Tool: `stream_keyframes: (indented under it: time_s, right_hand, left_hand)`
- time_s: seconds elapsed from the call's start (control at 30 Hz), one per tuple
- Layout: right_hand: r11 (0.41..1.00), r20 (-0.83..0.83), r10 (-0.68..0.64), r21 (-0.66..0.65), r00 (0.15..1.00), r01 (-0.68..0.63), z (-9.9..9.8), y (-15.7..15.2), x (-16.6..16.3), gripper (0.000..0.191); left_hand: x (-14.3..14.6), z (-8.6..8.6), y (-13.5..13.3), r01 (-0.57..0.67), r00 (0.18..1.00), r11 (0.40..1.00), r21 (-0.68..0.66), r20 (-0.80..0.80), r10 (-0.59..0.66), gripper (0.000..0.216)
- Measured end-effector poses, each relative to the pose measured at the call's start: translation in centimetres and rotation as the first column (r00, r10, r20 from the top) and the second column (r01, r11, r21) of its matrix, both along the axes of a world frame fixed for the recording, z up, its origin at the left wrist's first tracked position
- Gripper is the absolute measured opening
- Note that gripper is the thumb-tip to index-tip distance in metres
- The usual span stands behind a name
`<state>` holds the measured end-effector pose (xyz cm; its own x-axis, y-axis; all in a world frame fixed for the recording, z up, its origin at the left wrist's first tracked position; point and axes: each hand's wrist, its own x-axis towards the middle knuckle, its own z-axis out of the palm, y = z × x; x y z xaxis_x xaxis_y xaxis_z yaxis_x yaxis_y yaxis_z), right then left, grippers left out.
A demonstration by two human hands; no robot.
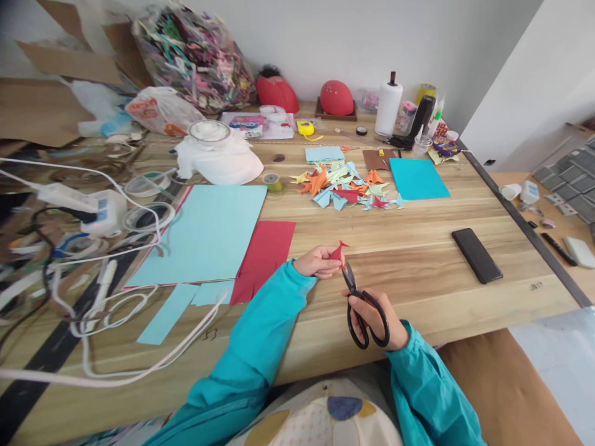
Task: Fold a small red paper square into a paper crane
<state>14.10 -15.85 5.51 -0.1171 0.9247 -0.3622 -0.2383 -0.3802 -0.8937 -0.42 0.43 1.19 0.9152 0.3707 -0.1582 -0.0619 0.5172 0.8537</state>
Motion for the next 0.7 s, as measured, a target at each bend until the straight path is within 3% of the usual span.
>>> stream_keyframes:
  time_s: [0.7]
  right_hand:
    - [0.999,0.143,-0.039,-0.022,0.989,0.043,0.49,-0.58,-0.14,0.049]
  left_hand:
    - [0.40,-0.04,-0.47,-0.043,0.999,0.998,0.050,0.030,0.042,0.030]
